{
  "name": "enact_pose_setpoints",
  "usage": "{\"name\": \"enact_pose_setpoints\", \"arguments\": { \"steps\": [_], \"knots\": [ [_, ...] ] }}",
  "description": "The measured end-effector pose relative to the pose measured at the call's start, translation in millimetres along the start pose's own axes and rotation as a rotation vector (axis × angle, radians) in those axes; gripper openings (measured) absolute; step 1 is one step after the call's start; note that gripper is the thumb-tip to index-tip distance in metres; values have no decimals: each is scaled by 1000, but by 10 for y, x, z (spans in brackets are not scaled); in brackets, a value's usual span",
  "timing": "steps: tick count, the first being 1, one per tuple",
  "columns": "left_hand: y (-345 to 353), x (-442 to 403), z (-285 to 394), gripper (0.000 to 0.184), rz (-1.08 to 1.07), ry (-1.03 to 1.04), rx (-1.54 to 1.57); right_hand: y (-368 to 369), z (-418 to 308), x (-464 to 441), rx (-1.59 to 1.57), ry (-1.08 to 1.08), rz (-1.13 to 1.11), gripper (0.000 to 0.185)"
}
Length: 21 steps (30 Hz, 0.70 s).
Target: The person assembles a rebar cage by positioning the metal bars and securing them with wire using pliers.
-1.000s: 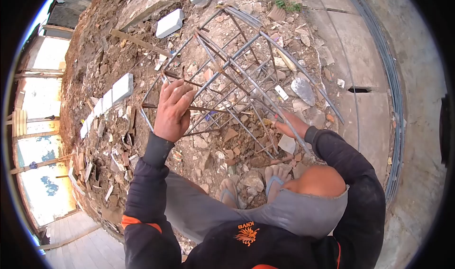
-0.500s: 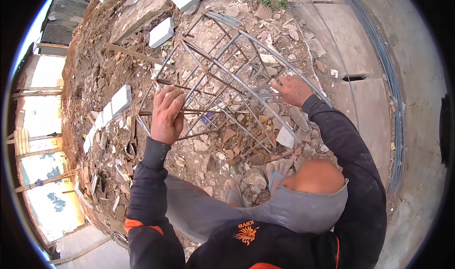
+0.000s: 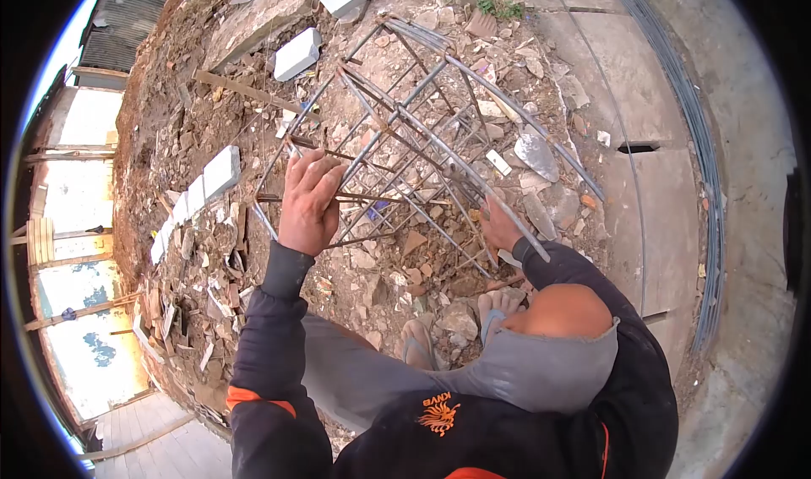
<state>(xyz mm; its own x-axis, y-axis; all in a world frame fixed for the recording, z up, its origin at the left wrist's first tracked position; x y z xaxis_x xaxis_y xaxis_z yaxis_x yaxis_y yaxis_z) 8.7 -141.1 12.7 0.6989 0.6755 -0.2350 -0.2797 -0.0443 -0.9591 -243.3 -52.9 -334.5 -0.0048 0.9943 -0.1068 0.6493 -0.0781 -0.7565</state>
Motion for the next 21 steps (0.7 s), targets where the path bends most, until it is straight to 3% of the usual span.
{"name": "enact_pose_setpoints", "arguments": {
  "steps": [1, 5, 7, 9, 10, 15, 18, 20, 21],
  "knots": [
    [7, -6, -2, 49, -2, 0, 3, -55, -88, 34, -83, 54, -98, 24],
    [17, -6, 29, 51, -4, 4, 0, -617, -435, 29, -561, 401, -837, 24],
    [3, -10, 22, 51, 17, 11, 0, -780, -487, 27, -634, 463, -957, 27],
    [-18, -25, 0, 53, 8, 3, -37, -838, -467, -94, -523, 430, -912, 32],
    [-32, -32, 23, 53, 4, 1, -21, -607, -215, -173, -154, 84, -547, 34],
    [1, -79, 6, 52, 4, -7, -6, -647, -267, -145, -180, 169, -403, 34],
    [23, -21, 8, 51, -3, -1, -14, -753, -427, 17, -428, 532, -761, 32],
    [12, 2, -17, 51, -9, -12, -18, -895, -254, -181, -49, 242, -412, 31],
    [17, 15, -9, 51, -12, -11, -19, -949, -253, -204, -51, 243, -413, 31]
  ]
}}
Point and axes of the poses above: each hand's wrist, its own x-axis away from the middle knuckle, its own y-axis out of the palm, z = x × y, the point moved 7 cm from there along -x, towards the middle knuckle, and after that the axes turned 4 degrees about x, right-handed, at the moved point
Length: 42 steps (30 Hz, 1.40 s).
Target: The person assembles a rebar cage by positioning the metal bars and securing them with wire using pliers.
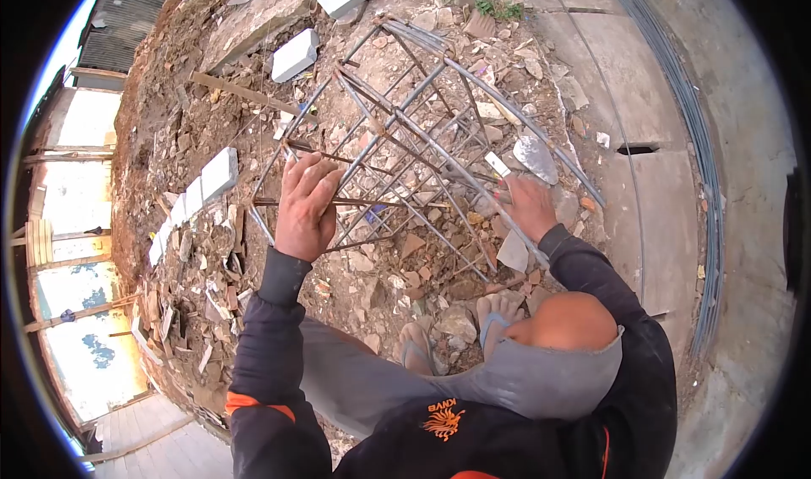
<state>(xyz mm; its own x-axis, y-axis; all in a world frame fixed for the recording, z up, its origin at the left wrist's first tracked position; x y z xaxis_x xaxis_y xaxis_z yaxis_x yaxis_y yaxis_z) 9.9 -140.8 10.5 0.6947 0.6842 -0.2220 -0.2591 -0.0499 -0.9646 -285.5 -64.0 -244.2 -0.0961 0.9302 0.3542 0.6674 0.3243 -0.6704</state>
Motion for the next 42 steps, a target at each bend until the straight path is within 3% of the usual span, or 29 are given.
{"name": "enact_pose_setpoints", "arguments": {
  "steps": [2, 6, 8, 9, 11, 12, 14, 15, 16, 18, 20, 27, 29, 33, 37, 42],
  "knots": [
    [4, -17, -12, 52, 2, -2, 18, -567, -327, 63, 500, -244, 504, 35],
    [-21, -97, 70, 47, 22, 0, -5, -867, -412, -45, 622, -316, 601, 40],
    [-6, -76, 40, 47, 12, 4, 11, -565, -14, -369, 450, -249, 288, 34],
    [9, -44, 18, 49, -1, -7, 13, -394, 101, -475, 453, -248, 300, 34],
    [15, -11, -36, 51, -15, -11, 15, 163, 360, -724, -88, -153, -78, 32],
    [-8, 5, -22, 51, -16, -7, 9, 143, 276, -672, -94, -157, -74, 32],
    [-9, -6, -14, 51, -34, -26, 12, 316, 99, -380, -529, 106, -430, 39],
    [-12, -22, 1, 51, -28, -29, 17, 448, 128, -266, -536, 109, -431, 39],
    [-6, -13, 1, 51, -38, -27, 19, 391, 212, -175, -521, 77, -101, 39],
    [-2, -39, -6, 50, -24, -21, 11, 283, 397, 116, -486, 42, 235, 39],
    [-3, -61, -3, 49, -12, -17, 15, 221, 523, 444, -178, 30, 264, 40],
    [8, -74, 25, 47, -16, 0, 23, 900, 652, 846, -60, -61, 277, 45],
    [1, -51, 31, 47, -15, 6, 19, 1011, 679, 791, -116, 81, 128, 46],
    [0, -42, 20, 47, -13, 12, 8, 517, 288, 665, 127, -47, 213, 41],
    [-9, -63, 53, 49, -8, 14, 22, 163, -135, -7, -365, -99, -61, 38],
    [-13, -60, 57, 51, 1, 2, 33, 307, -544, -722, -509, -243, 70, 47]
  ]
}}
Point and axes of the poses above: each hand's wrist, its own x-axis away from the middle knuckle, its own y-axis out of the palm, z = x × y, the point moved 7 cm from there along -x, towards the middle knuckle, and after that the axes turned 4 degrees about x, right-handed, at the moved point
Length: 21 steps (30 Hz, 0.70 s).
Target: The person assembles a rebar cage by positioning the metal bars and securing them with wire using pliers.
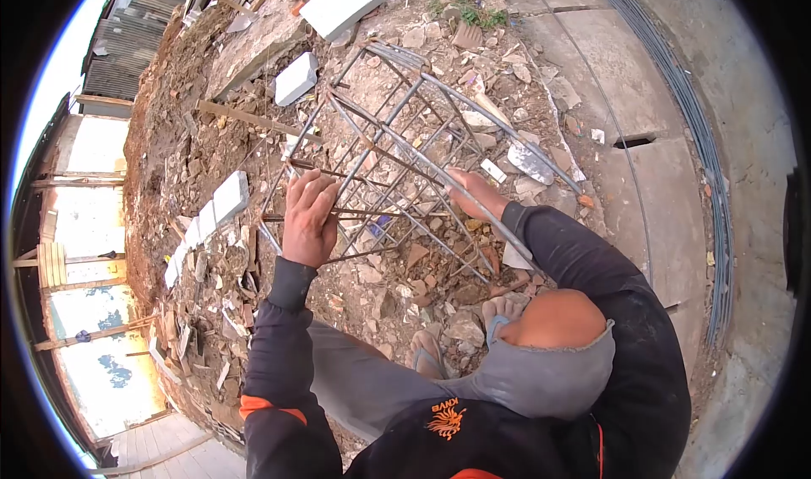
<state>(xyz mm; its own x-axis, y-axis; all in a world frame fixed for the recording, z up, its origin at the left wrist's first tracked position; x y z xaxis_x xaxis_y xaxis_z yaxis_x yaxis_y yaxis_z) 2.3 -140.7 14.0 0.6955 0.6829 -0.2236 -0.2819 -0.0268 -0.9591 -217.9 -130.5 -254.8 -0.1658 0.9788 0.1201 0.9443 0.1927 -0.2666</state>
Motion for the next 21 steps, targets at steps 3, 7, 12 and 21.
{"name": "enact_pose_setpoints", "arguments": {
  "steps": [3, 7, 12, 21],
  "knots": [
    [-7, 14, -8, 52, 19, 25, -28, 231, -96, 136, -180, 171, -159, 56],
    [-42, -62, 41, 51, 50, 53, -20, 314, -218, 739, -442, 451, -252, 59],
    [-69, -59, 37, 51, 56, 43, 9, 450, 10, 1082, -760, 564, -411, 44],
    [-66, -45, 13, 50, 34, 46, 7, 437, -176, 1105, -955, 597, -544, 43]
  ]
}}
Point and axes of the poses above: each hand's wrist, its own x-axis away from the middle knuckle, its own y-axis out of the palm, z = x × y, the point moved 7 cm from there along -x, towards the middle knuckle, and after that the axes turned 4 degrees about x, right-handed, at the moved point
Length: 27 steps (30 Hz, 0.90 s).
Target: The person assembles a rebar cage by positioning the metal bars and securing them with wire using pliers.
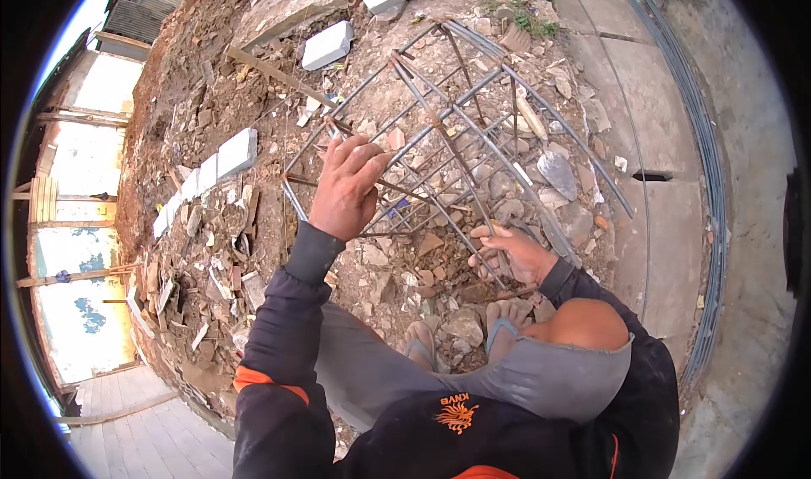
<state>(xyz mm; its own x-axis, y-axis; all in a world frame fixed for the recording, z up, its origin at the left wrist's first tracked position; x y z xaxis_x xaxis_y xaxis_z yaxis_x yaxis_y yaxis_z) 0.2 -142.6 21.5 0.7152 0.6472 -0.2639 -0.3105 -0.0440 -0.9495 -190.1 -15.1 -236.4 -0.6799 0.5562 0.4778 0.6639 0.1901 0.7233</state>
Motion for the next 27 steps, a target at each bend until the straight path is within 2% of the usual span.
{"name": "enact_pose_setpoints", "arguments": {
  "steps": [5, 8, 15, 17, 21, 22, 23, 25, 26, 27],
  "knots": [
    [18, 11, -31, 52, 1, 2, 35, -2, -192, -8, 203, -9, 19, 45],
    [18, 20, -25, 55, -15, -9, -7, -50, -115, -48, 89, -59, 14, 47],
    [35, 9, -13, 53, -9, -13, -35, -53, -36, -142, 58, -112, -102, 56],
    [43, -10, -20, 52, -15, -21, -16, 156, -209, -136, -195, -43, -82, 61],
    [22, -19, 25, 52, -18, -24, -31, -19, -223, -426, -79, 99, -75, 67],
    [23, -20, 28, 52, -20, -30, -21, -62, -188, -478, -20, 127, 14, 59],
    [23, -19, 25, 52, -21, -36, -10, -38, -173, -516, -24, 125, 9, 59],
    [39, -15, 9, 53, -32, -40, -13, -6, -159, -577, 256, 31, -28, 46],
    [45, -11, 6, 53, -23, -37, -20, -89, -46, -791, 431, -110, -51, 35],
    [47, -7, 5, 54, -16, -35, -26, -27, -52, -748, 429, -111, -52, 35]
  ]
}}
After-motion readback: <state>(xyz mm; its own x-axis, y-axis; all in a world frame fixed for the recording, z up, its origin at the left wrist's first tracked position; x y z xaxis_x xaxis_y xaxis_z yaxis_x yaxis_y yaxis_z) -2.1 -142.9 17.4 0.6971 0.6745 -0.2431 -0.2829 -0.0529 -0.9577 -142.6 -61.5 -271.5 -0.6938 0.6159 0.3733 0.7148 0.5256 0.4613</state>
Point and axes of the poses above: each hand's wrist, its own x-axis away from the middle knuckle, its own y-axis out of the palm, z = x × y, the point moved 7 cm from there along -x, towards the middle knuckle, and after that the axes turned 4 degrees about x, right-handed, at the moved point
